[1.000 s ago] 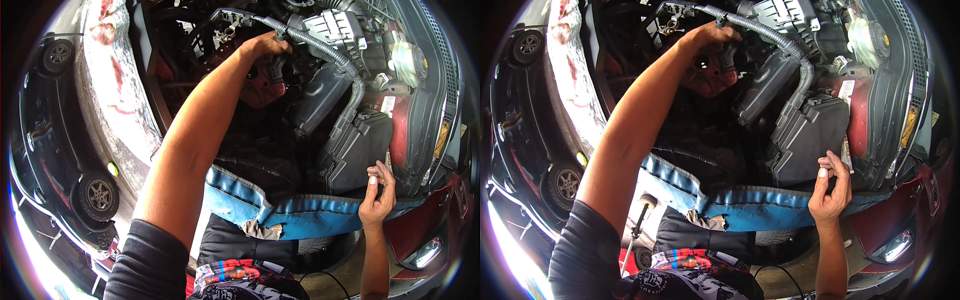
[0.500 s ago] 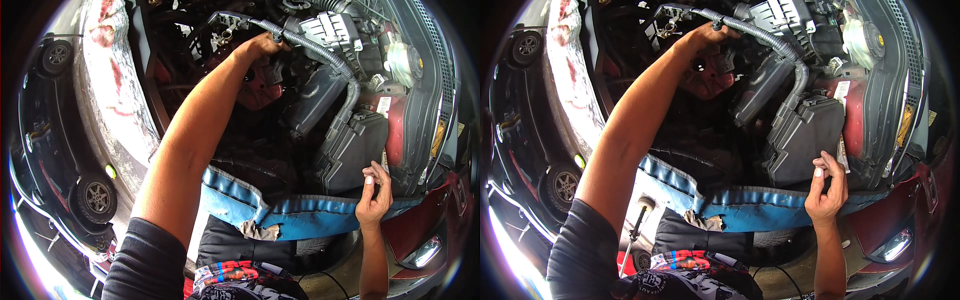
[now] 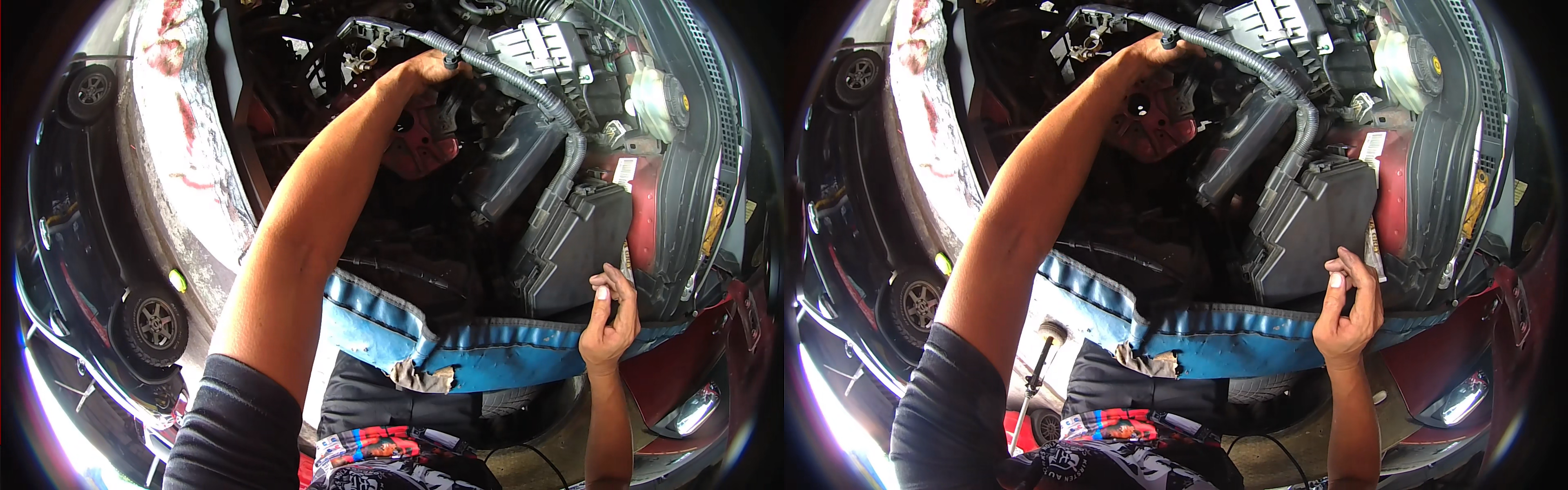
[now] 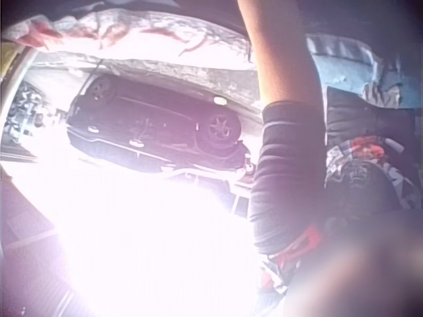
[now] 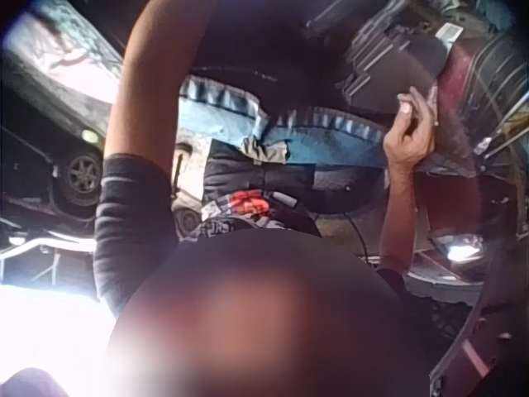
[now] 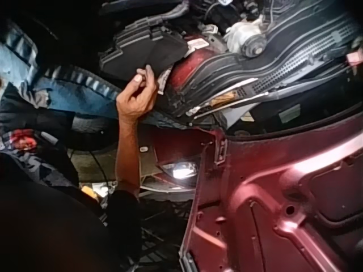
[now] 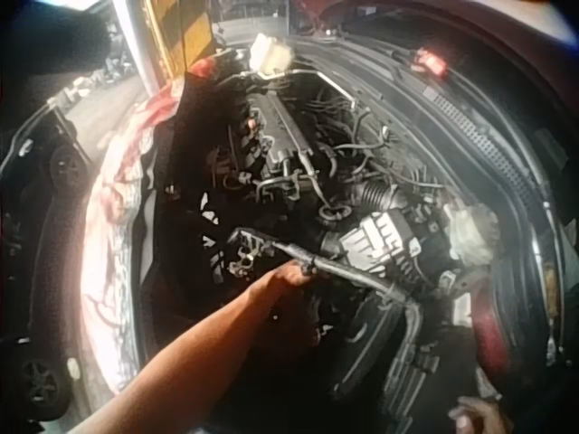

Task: The recorder is performing maintenance or repair on a car engine, using a socket wrench to work on components deep in the engine bay.

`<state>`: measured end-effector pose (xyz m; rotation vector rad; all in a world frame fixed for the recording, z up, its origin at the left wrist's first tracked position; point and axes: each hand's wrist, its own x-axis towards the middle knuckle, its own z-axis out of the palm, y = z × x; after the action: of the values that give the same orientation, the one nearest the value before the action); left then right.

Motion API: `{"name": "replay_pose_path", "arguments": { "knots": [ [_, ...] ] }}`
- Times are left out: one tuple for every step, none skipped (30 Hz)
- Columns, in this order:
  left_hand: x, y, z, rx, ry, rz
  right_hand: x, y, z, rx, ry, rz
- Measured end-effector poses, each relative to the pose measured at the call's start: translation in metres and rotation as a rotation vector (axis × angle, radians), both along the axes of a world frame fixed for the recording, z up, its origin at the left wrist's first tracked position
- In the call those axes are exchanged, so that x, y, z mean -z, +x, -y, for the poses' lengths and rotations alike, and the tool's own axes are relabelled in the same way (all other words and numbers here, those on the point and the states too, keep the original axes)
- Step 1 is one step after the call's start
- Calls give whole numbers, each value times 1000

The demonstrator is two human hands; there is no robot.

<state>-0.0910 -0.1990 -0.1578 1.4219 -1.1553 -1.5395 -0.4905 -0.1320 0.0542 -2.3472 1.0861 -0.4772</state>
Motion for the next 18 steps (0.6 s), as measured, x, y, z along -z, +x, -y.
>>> {"name": "replay_pose_path", "arguments": {
  "knots": [
    [0,-1,1,0,-1,-2,0,-1,1,4,-1,0],
    [1,-1,0,-14,16,7,0,-1,0,8,-1,1],
    [2,0,0,-28,32,17,0,-1,0,8,-1,1],
    [3,0,0,-28,32,16,0,0,-1,10,0,-6],
    [7,1,0,-23,1,45,-1,1,-1,10,2,-10],
    [10,3,-1,-18,-30,75,0,2,-1,8,2,-6],
    [14,5,-3,-20,-30,79,0,3,-2,8,3,-1],
    [17,5,-5,-23,-83,46,1,3,-2,10,4,-1],
    [19,6,-6,-27,-136,13,2,3,-2,11,3,-3],
    [21,7,-7,-26,-137,12,2,3,-2,10,6,-4],
    [23,6,-7,-30,-150,35,2,3,-1,9,7,-5],
    [24,6,-6,-32,-165,57,2,3,0,10,2,-8],
    [24,5,-3,-30,-171,54,1,2,1,8,0,-10],
    [25,4,3,-17,-138,43,-3,1,3,6,-8,-10],
    [29,4,9,-2,-105,37,-7,-1,4,11,-22,-7],
    [39,41,6,69,-246,30,-10,8,-1,6,40,49],
    [38,-1,20,33,-310,121,-14,-7,8,43,22,-36],
    [36,-32,23,-50,-179,135,-15,-16,13,24,-34,-55]
  ]
}}
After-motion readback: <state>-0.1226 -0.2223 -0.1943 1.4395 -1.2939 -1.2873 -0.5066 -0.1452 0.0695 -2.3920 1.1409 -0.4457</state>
